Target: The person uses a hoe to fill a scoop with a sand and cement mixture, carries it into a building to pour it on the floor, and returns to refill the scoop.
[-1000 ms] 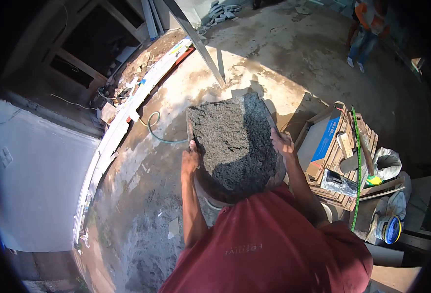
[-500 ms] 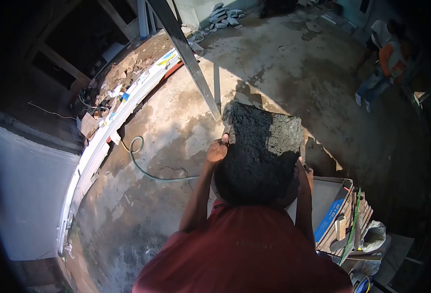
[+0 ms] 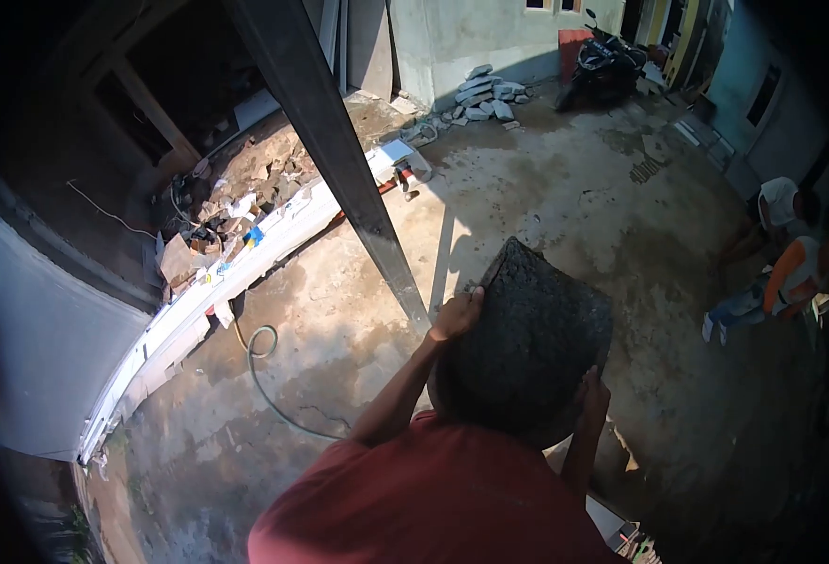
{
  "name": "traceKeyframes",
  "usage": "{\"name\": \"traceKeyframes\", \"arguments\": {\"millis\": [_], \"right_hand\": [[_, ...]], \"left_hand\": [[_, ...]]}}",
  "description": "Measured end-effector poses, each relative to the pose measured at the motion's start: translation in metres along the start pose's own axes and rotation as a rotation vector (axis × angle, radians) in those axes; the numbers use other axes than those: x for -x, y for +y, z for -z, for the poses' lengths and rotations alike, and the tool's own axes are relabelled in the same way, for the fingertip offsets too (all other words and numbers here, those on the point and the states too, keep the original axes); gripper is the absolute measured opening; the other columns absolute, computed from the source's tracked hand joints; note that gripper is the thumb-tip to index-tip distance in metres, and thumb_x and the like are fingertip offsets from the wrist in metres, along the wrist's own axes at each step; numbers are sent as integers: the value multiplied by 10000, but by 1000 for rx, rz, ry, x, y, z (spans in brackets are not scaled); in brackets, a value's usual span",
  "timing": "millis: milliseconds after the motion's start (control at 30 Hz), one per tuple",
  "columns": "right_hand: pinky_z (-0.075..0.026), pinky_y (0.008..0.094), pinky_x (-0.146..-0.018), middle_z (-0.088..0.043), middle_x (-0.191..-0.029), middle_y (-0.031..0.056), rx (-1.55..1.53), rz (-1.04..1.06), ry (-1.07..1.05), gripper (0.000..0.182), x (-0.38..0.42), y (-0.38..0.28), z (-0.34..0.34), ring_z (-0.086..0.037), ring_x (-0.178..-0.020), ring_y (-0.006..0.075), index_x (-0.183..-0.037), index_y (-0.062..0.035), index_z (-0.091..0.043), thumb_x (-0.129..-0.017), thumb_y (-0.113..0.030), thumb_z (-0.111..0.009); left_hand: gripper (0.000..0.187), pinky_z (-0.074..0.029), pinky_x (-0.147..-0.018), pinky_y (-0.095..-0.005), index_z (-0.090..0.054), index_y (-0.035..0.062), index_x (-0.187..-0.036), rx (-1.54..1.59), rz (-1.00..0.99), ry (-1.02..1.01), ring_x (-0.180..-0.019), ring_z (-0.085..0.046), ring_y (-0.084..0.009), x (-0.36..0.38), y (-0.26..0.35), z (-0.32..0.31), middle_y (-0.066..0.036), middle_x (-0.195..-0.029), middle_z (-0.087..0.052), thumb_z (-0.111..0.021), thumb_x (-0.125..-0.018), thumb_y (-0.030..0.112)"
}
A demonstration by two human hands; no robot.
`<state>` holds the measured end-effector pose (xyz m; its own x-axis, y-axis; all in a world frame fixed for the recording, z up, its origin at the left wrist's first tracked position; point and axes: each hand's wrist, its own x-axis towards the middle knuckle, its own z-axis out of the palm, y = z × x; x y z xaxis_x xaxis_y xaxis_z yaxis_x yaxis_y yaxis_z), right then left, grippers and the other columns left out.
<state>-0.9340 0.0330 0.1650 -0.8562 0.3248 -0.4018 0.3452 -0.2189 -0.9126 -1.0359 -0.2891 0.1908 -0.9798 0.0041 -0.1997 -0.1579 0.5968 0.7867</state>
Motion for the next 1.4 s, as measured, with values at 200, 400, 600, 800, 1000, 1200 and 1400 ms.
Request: {"name": "traceKeyframes", "arguments": {"millis": [200, 400, 600, 800, 1000, 1200, 1400], "right_hand": [[-279, 203, -415, -395, -547, -74, 23, 92, -153, 313, -168, -34, -68, -359, -442, 35, -743, -133, -538, -901, -402, -575], [-289, 202, -417, -410, -556, -73, 43, -23, -226, 340, -333, -106, -162, -374, -447, 43, -748, -139, -539, -894, -444, -567], [-338, 212, -441, -445, -577, -42, 177, -40, -292, 413, -457, -159, -245, -406, -470, 65, -791, -97, -575, -894, -495, -536], [-348, 219, -470, -459, -586, -38, 259, -46, -285, 455, -575, -186, -346, -416, -488, 69, -795, -96, -582, -895, -533, -504], [-333, 212, -465, -480, -598, -32, 323, -81, -296, 488, -705, -251, -470, -422, -489, 74, -796, -93, -595, -897, -556, -480], [-333, 210, -462, -466, -598, -36, 265, -88, -286, 491, -784, -299, -561, -418, -490, 74, -822, -84, -593, -896, -557, -481], [-332, 215, -456, -465, -615, -25, 176, -53, -445, 470, -898, -308, -684, -421, -506, 78, -837, -84, -580, -912, -533, -466]], "left_hand": [[710, -430, -818, -487, -605, -106, -883, 80, 99, 122, -934, -577, -470, -141, 10, 15, -334, -870, -601, -273, -948, 518], [694, -425, -836, -471, -611, -74, -931, 38, 202, 291, -955, -585, -438, -273, 22, 41, -313, -924, -612, -246, -949, 516], [659, -391, -944, -478, -565, -38, -1131, 152, 392, 290, -1098, -521, -434, -388, 10, 71, -288, -1121, -571, -239, -941, 502], [653, -393, -936, -491, -598, -42, -1060, 145, 463, 283, -1071, -537, -434, -548, -16, 100, -288, -1095, -583, -227, -949, 484], [661, -386, -920, -517, -604, -90, -989, 183, 387, 373, -1036, -533, -472, -710, -7, 177, -329, -1035, -580, -235, -950, 457], [665, -369, -944, -513, -597, -101, -1016, 175, 388, 329, -1053, -529, -465, -826, -7, 244, -330, -1057, -573, -241, -946, 456], [666, -388, -932, -498, -608, -80, -993, 120, 427, 522, -1045, -536, -463, -940, -14, 310, -309, -1043, -590, -252, -939, 480]]}}
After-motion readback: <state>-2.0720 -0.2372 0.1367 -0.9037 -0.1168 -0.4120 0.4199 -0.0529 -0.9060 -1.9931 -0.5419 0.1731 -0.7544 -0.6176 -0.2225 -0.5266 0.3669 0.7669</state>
